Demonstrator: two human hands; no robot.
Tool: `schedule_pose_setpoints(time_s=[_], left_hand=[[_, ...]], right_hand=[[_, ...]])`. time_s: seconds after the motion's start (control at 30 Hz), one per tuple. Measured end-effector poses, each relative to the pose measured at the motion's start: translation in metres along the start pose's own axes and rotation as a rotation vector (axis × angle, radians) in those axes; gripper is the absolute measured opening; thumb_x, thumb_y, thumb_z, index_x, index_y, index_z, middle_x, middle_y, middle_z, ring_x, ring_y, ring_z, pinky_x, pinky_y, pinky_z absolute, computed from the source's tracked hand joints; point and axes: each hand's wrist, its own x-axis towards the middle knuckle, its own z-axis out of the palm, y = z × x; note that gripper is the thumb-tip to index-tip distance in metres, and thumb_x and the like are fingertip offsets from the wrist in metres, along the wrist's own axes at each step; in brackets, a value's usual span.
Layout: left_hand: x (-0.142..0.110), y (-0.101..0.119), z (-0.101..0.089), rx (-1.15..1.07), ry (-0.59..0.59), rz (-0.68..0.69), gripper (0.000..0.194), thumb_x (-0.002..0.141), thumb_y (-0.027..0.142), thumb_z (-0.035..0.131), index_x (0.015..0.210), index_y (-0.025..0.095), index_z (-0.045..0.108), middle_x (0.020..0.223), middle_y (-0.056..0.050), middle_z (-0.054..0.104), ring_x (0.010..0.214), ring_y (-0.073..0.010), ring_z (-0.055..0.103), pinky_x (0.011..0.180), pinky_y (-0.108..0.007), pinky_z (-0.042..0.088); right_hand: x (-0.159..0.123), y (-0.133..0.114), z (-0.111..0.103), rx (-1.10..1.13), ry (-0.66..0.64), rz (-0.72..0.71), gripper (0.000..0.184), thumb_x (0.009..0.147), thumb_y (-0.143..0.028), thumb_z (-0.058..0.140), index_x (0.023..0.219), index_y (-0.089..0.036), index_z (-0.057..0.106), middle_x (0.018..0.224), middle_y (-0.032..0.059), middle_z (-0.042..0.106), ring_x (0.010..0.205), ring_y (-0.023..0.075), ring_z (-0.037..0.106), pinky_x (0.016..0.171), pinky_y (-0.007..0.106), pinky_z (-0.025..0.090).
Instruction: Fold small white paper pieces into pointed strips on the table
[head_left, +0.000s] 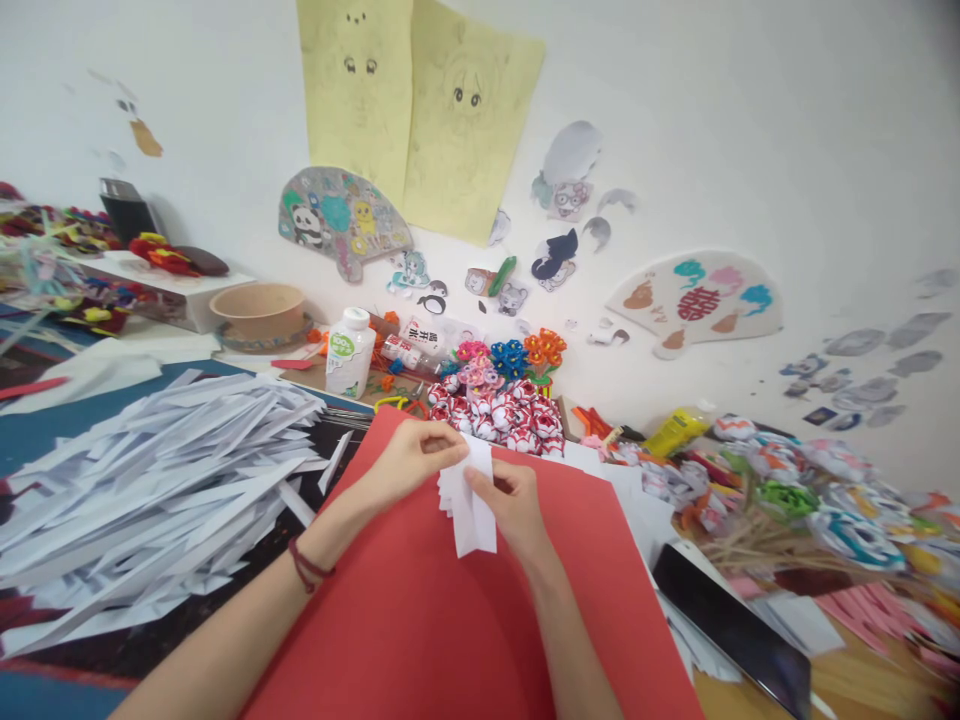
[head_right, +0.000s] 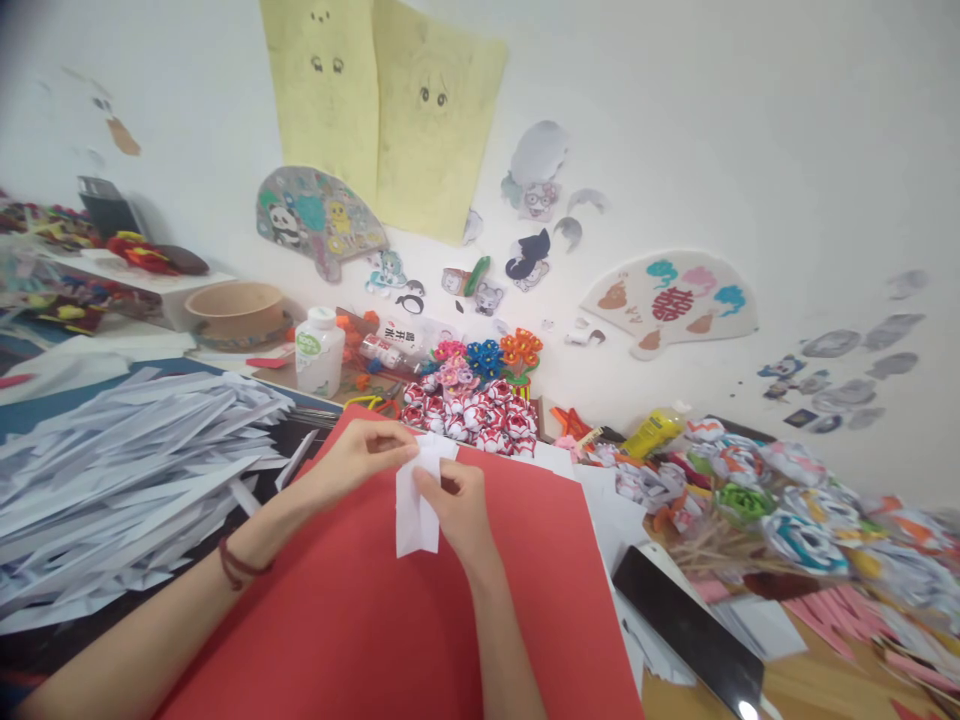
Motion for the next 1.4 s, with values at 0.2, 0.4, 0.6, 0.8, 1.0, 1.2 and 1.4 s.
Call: schedule_pose_setpoints(time_s=[0.2,0.4,0.6,0.8,1.0,1.2,1.4], left_hand=[[-0.001,0.002,0.002,0.159,-0.009,0.062,0.020,0.080,0.030,0.055,0.076,0.012,0.064,0.073,-0.004,0.062,0.066,-0.0140,0.052,0.059,-0.022,0.040],[-0.003,0.002,0.006,0.318,0.055,0.141,0.015,0.080,0.022,0.050,0.074,0.014,0.061,0.073,-0.003,0.061,0.068,-0.0142,0.052,0.061,-0.022,0.039],[-0.003,-0.002,0.011,0.400,0.035,0.145,0.013,0.078,0.014,0.044,0.068,0.015,0.052,0.067,0.001,0.054,0.062,-0.0111,0.046,0.057,-0.020,0.034],[-0.003,-0.001,0.013,0.411,0.025,0.147,0.012,0.076,0.010,0.041,0.068,0.016,0.048,0.067,0.002,0.051,0.062,-0.0108,0.044,0.056,-0.020,0.031],[-0.004,0.001,0.016,0.421,0.023,0.130,0.012,0.075,0.010,0.043,0.065,0.016,0.045,0.063,0.003,0.047,0.060,-0.0104,0.041,0.055,-0.020,0.030],[-0.004,-0.002,0.016,0.408,0.047,0.124,0.014,0.080,0.015,0.043,0.067,0.015,0.049,0.065,0.002,0.050,0.061,-0.0104,0.044,0.057,-0.020,0.032],[-0.004,-0.001,0.013,0.349,-0.003,0.127,0.017,0.084,0.029,0.052,0.081,0.015,0.059,0.072,0.000,0.057,0.063,-0.0108,0.047,0.057,-0.020,0.034]], right_hand=[[0.001,0.001,-0.001,0.166,-0.042,0.041,0.023,0.076,-0.036,0.064,0.074,-0.014,0.071,0.066,0.0043,0.068,0.052,0.0188,0.063,0.051,0.031,0.053],[0.001,0.005,-0.001,0.133,-0.035,0.057,0.025,0.075,-0.037,0.065,0.073,-0.013,0.071,0.066,0.0053,0.069,0.056,0.0205,0.065,0.051,0.031,0.053],[0.001,0.008,0.000,0.116,-0.002,0.035,0.022,0.075,-0.035,0.064,0.070,-0.014,0.070,0.065,0.0042,0.068,0.054,0.0193,0.064,0.050,0.029,0.051],[0.001,0.008,0.001,0.085,0.056,0.015,0.019,0.076,-0.031,0.063,0.072,-0.014,0.071,0.063,0.0025,0.066,0.053,0.0163,0.060,0.049,0.025,0.047],[0.004,0.013,-0.005,0.154,0.155,0.052,0.019,0.073,-0.030,0.065,0.068,-0.012,0.068,0.059,0.0003,0.061,0.050,0.0125,0.052,0.046,0.022,0.040],[0.005,0.010,-0.022,0.144,0.314,0.035,0.022,0.071,-0.030,0.068,0.059,-0.013,0.064,0.051,-0.0032,0.053,0.046,0.0086,0.043,0.043,0.020,0.033],[0.002,0.003,-0.016,0.103,0.058,0.046,0.018,0.074,-0.031,0.066,0.069,-0.014,0.070,0.060,0.0008,0.063,0.052,0.0130,0.053,0.047,0.022,0.040]])
